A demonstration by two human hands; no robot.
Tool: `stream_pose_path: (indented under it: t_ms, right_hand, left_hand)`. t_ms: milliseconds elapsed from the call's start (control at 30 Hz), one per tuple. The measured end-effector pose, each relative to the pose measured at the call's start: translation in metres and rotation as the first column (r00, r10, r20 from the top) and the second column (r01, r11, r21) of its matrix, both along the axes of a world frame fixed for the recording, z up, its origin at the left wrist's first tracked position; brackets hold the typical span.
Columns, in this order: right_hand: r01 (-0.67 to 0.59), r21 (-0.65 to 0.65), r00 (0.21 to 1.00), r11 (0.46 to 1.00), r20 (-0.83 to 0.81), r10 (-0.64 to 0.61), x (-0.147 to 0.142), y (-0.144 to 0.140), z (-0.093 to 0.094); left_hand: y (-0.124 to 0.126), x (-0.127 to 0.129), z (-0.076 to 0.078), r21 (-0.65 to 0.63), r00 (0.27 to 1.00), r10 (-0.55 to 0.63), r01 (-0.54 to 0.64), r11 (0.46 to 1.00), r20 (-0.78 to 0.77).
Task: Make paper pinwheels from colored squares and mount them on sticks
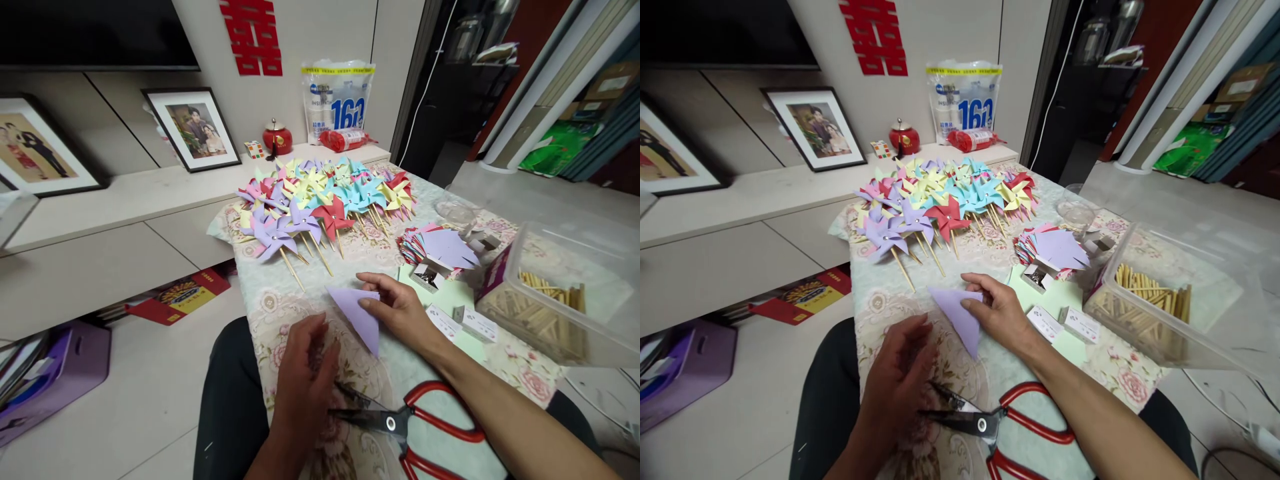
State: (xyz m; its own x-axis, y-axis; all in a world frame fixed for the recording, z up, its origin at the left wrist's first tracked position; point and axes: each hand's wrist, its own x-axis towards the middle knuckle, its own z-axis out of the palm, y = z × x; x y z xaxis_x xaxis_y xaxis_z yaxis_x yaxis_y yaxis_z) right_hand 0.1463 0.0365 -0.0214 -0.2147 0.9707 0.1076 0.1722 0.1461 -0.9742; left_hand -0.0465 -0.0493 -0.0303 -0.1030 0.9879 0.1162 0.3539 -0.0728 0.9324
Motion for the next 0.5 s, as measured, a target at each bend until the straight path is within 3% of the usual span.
stream_pose_path:
  t_ms: [67,200,300,500]
  right_hand:
    - [0.007,-0.071,0.994,0.997,-0.107,-0.014,0.000,-0.001,0.003]
    - [0.029,-0.086,0.985,0.996,-0.165,-0.043,0.000,-0.002,0.007]
    - [0.023,-0.086,0.988,0.996,-0.151,-0.036,0.001,-0.001,0.006]
    - [-0.120,-0.138,0.987,0.983,-0.126,0.103,0.003,0.000,0.008]
  left_hand:
    - [0.010,0.008,0.006,-0.174,0.958,0.062,-0.012,0.985,0.282]
    - [0.028,0.029,0.018,-0.271,0.808,0.070,0.114,0.956,0.585]
    - [0.035,0.039,0.020,-0.283,0.762,0.085,0.133,0.950,0.642]
    - [0.037,0.040,0.014,-0.261,0.742,0.132,0.059,0.964,0.658]
